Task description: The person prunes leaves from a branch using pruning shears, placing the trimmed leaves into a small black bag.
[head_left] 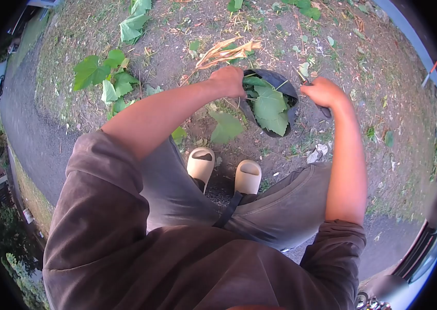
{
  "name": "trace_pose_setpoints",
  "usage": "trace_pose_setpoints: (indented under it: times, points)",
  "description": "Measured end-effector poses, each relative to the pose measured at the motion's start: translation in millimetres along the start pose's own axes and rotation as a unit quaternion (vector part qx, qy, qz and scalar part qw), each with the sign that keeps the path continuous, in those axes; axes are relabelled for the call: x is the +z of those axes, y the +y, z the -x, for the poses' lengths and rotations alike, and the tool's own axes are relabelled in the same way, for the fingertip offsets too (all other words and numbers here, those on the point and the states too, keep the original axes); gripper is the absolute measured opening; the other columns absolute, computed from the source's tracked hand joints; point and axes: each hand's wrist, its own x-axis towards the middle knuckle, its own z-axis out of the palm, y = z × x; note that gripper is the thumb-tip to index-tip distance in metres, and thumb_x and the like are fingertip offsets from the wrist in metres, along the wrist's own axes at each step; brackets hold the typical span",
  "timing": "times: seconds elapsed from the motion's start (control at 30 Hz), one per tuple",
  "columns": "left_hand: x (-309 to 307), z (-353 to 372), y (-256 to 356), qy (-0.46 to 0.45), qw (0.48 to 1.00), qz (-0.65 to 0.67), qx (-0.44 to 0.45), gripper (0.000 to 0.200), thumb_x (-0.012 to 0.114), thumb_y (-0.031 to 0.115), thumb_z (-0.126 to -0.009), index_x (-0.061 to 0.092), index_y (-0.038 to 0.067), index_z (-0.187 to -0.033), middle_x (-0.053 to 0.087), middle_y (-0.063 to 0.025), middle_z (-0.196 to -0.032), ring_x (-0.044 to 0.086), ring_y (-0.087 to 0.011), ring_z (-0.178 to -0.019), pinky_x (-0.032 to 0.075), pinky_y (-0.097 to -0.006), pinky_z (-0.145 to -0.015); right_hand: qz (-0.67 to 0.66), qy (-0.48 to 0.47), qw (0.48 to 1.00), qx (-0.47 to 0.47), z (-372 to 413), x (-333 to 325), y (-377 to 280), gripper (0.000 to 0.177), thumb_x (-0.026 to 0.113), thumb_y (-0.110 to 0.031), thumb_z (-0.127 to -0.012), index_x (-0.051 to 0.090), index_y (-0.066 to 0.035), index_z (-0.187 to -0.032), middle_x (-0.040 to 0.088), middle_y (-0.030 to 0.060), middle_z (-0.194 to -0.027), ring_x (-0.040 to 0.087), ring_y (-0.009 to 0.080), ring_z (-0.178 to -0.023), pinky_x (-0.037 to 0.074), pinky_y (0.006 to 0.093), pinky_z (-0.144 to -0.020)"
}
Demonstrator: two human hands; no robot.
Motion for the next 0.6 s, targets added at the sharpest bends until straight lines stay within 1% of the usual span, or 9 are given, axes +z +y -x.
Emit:
trace_pose_setpoints:
  times: [0.07,0.1,0.13,0.23,0.37,0.43,0.53,0.57,0.6]
  points:
    - [-2,3,5,0.008,1.0,-0.014,0.005,0.052,0.081,0.043,-0.08,0.072,0.009,-0.118,0.074,-0.0207,-0.11,0.072,-0.0368,-0.104,0.058,-0.0467,-0.095,0.157,0.177,0.972,0.011,-9,19,-1,0.055,0.069,-0.043,-0.083,0.076,0.007,-0.103,0.076,0.0272,-0.106,0.076,0.0393,-0.096,0.06,0.0452,-0.087]
    - [-6,5,9,0.012,1.0,0.01,0.016,0.053,0.079,0.04,-0.082,0.07,0.011,-0.126,0.074,-0.0206,-0.112,0.072,-0.0362,-0.106,0.057,-0.0465,-0.096,0.165,0.1,0.98,0.042,-12,18,-6,0.057,0.073,-0.045,-0.078,0.077,0.004,-0.108,0.074,0.0265,-0.113,0.072,0.0409,-0.107,0.057,0.0463,-0.095]
    - [-12,6,14,0.018,0.999,0.033,0.028,0.056,0.077,0.038,-0.084,0.069,0.014,-0.133,0.074,-0.0205,-0.115,0.072,-0.0356,-0.108,0.057,-0.0463,-0.097,0.163,0.104,0.98,0.046,-6,18,-12,0.057,0.073,-0.045,-0.078,0.077,0.004,-0.108,0.074,0.0265,-0.113,0.072,0.0409,-0.107,0.057,0.0463,-0.095]
    - [-23,8,25,0.053,0.994,0.078,0.047,0.062,0.073,0.033,-0.085,0.062,0.019,-0.145,0.074,-0.0192,-0.119,0.071,-0.0345,-0.11,0.056,-0.0458,-0.098,0.219,0.015,0.976,-0.013,14,17,-26,0.052,0.078,-0.04,-0.071,0.079,0.0,-0.105,0.076,0.0235,-0.109,0.074,0.0381,-0.102,0.058,0.046,-0.092]
    - [-23,-4,22,0.039,0.994,0.07,0.076,0.065,0.072,0.03,-0.085,0.059,0.021,-0.149,0.074,-0.0177,-0.12,0.072,-0.0337,-0.11,0.056,-0.0447,-0.098,0.223,0.001,0.974,-0.039,33,15,-39,0.05,0.078,-0.038,-0.071,0.079,0.0,-0.103,0.076,0.0236,-0.107,0.074,0.0385,-0.101,0.059,0.0459,-0.091]
    - [-27,-12,23,-0.014,0.993,0.055,0.102,0.064,0.071,0.029,-0.085,0.06,0.022,-0.148,0.074,-0.0186,-0.12,0.072,-0.0343,-0.109,0.056,-0.044,-0.098,0.212,-0.017,0.977,-0.033,39,15,-42,0.049,0.078,-0.038,-0.071,0.079,-0.001,-0.103,0.076,0.0237,-0.107,0.074,0.0379,-0.102,0.059,0.0452,-0.091]
    - [-35,-18,21,0.017,0.991,0.061,0.118,0.063,0.071,0.029,-0.086,0.06,0.023,-0.148,0.074,-0.0184,-0.12,0.071,-0.0339,-0.11,0.056,-0.043,-0.099,0.233,0.042,0.971,-0.02,39,18,-43,0.046,0.077,-0.036,-0.072,0.079,-0.001,-0.102,0.076,0.0236,-0.108,0.074,0.0377,-0.103,0.059,0.0452,-0.093]
    - [-37,-19,18,0.029,0.99,0.057,0.128,0.056,0.069,0.031,-0.09,0.062,0.02,-0.145,0.075,-0.0171,-0.113,0.072,-0.0301,-0.104,0.057,-0.0421,-0.091,0.231,0.044,0.972,-0.019,40,16,-43,0.046,0.077,-0.036,-0.072,0.079,-0.001,-0.102,0.076,0.0236,-0.108,0.074,0.0377,-0.103,0.059,0.0452,-0.093]
    - [-40,-22,18,0.03,0.99,0.056,0.128,0.056,0.069,0.031,-0.09,0.062,0.02,-0.145,0.075,-0.0171,-0.113,0.072,-0.0301,-0.104,0.057,-0.0421,-0.091,0.229,0.061,0.971,-0.005,42,13,-45,0.046,0.076,-0.035,-0.074,0.079,-0.001,-0.104,0.076,0.0234,-0.11,0.074,0.0378,-0.104,0.059,0.0457,-0.094]
